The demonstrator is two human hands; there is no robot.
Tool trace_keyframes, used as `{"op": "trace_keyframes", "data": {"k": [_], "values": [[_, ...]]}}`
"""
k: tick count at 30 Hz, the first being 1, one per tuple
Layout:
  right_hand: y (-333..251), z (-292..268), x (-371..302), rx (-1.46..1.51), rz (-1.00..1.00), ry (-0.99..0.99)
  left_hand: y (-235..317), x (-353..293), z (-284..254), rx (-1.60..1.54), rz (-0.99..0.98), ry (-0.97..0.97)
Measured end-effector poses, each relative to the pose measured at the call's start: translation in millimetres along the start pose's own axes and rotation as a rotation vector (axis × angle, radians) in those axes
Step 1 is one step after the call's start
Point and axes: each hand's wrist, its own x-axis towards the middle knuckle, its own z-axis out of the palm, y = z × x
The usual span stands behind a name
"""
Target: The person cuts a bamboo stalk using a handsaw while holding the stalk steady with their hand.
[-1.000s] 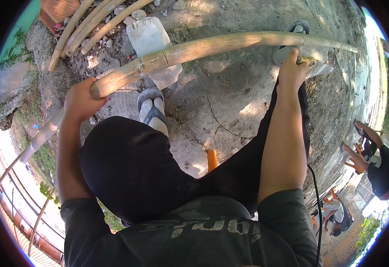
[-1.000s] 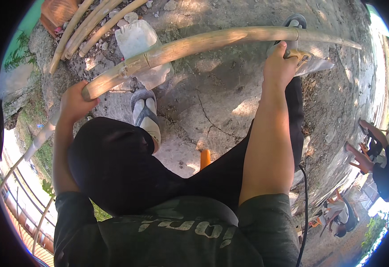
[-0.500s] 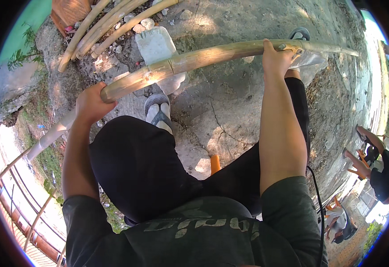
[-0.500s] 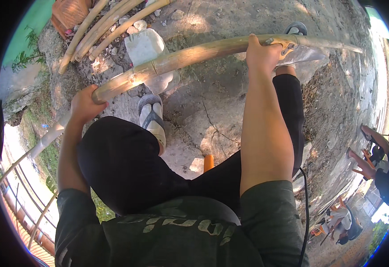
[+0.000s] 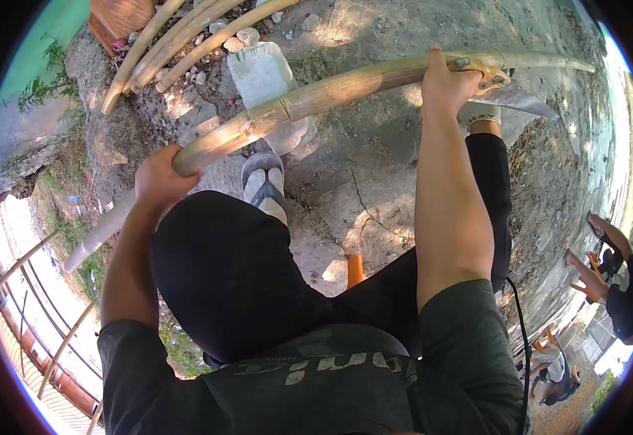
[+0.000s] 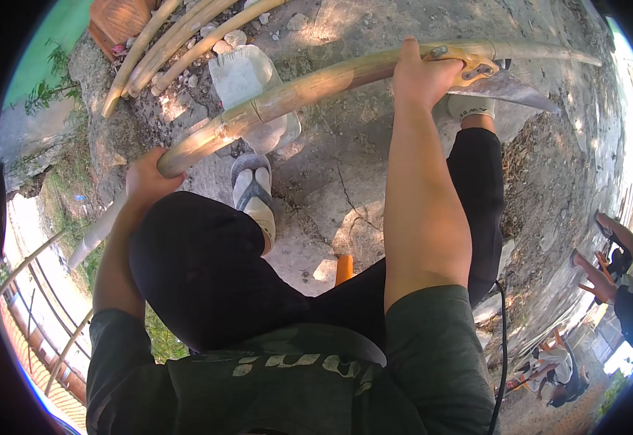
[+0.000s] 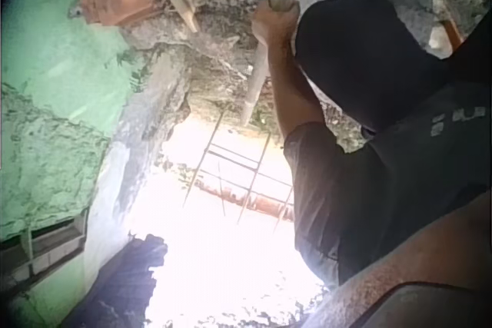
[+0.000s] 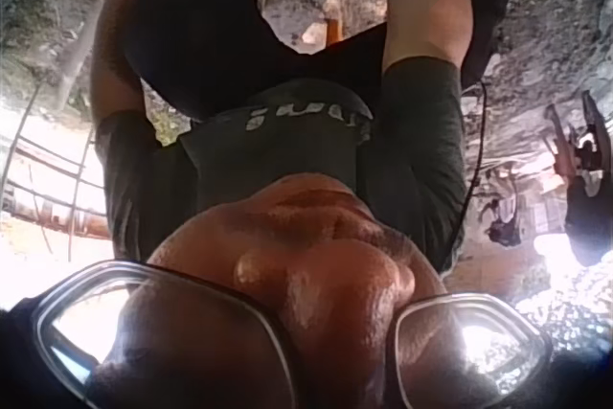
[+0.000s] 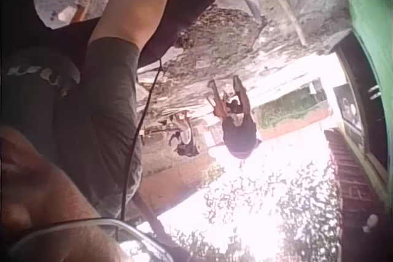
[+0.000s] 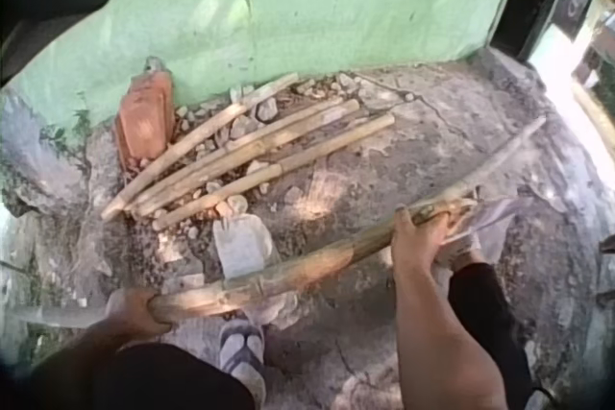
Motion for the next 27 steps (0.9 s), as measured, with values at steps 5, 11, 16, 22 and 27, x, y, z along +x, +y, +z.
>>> {"op": "trace_keyframes", "data": {"k": [5,11,16,22,27], "values": [[-6,-8,26,0.035,-0.014,-0.090,1,-2,-1,-0.064,-0.057,-0.090],[-48,-79,22,0.399,0.028,-0.267,-7,13,-18,-0.025,-0.082,-0.034],[-88,-168,-8,0.434,0.026,-0.307,-22,25,-10,0.109,-0.023,0.165],[-83,-242,-55,0.260,-0.224,-0.506,-8,21,0,0.184,-0.026,0.142],[-59,-222,-111,0.399,-0.282,-0.747,-18,28,15,0.223,0.321,0.470]]}}
